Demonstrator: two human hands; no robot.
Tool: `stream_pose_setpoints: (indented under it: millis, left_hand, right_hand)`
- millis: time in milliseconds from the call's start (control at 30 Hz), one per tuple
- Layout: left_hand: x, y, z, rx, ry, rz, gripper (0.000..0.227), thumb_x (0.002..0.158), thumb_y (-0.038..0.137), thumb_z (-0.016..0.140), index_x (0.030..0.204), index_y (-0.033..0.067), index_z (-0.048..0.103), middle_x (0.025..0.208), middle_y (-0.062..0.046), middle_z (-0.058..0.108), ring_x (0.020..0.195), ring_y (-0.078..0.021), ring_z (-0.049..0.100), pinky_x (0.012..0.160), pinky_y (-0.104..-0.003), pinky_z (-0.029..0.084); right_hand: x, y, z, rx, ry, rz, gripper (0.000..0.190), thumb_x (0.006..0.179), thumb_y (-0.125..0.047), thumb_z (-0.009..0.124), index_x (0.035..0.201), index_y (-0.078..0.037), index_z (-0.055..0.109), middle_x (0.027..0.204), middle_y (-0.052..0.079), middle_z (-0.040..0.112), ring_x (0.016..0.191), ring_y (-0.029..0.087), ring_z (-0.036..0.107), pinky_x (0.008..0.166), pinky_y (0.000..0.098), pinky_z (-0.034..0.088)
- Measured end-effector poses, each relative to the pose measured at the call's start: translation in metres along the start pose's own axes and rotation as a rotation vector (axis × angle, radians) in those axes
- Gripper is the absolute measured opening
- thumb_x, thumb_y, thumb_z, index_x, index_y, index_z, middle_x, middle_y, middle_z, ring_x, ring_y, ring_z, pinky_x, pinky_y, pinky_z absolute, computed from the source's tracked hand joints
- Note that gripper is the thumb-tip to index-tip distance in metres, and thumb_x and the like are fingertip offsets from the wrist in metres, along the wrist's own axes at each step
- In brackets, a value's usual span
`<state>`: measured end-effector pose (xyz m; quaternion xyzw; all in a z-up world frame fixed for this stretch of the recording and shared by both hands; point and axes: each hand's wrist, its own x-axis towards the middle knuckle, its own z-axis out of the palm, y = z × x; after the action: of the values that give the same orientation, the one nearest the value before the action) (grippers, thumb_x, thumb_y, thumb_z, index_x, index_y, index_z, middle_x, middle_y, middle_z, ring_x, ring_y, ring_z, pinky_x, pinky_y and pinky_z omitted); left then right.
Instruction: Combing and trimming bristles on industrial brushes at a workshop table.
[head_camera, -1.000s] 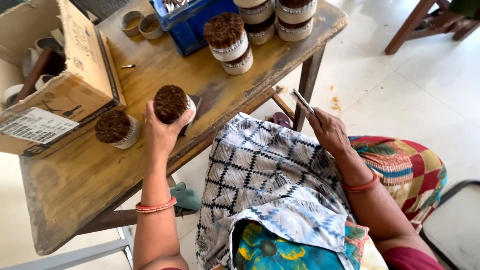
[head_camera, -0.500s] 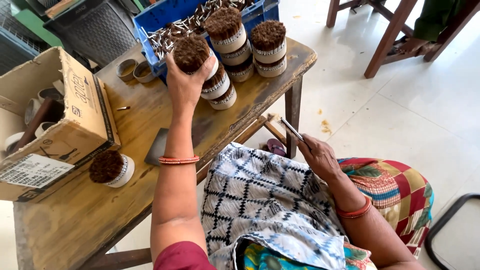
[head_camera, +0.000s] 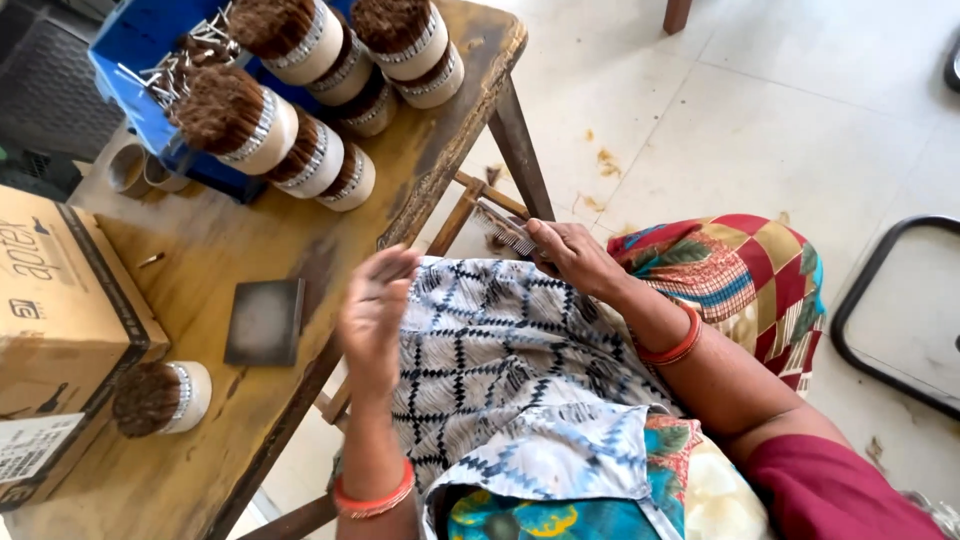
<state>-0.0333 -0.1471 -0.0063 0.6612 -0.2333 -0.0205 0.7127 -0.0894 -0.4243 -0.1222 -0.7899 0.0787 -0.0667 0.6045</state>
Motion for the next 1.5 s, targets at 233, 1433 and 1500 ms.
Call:
stream_pose_setpoints:
  millis: [233, 1433, 1500]
  left_hand:
    - [-0.007, -0.070, 0.036, -0.226, -0.030, -0.264, 0.034, 0.094, 0.015, 0.077, 0.121, -0.0061, 0.072, 0.113, -0.020, 0.076, 0.101, -0.0234, 0.075, 0.090, -0.036, 0.066]
    - [-0.058, 0.050, -0.123, 0.228, 0.394, 0.189, 0.094, 0.074, 0.028, 0.091, 0.145, 0.0110, 0.032, 0.141, -0.012, 0.051, 0.130, -0.0248, 0.058, 0.108, -0.044, 0.059]
    - [-0.043, 0.033, -0.083, 0.153, 0.203, 0.106, 0.094, 0.073, 0.023, 0.091, 0.146, 0.0116, 0.033, 0.142, -0.011, 0.050, 0.131, -0.0245, 0.058, 0.107, -0.043, 0.058]
  right_hand:
    - [-0.010, -0.027, 0.030, 0.020, -0.201, -0.064, 0.051, 0.104, -0.048, 0.036, 0.112, -0.008, 0.067, 0.060, 0.004, 0.054, 0.054, 0.015, 0.050, 0.053, 0.0350, 0.044]
    - [0.005, 0.003, 0.012, 0.350, 0.009, -0.003, 0.040, 0.104, -0.022, 0.055, 0.141, -0.005, 0.057, 0.073, -0.006, 0.053, 0.056, 0.002, 0.044, 0.047, 0.0217, 0.035]
    - [-0.002, -0.009, 0.011, 0.326, 0.045, -0.010, 0.041, 0.105, -0.022, 0.054, 0.144, -0.007, 0.057, 0.072, -0.006, 0.052, 0.056, 0.002, 0.043, 0.047, 0.0213, 0.035]
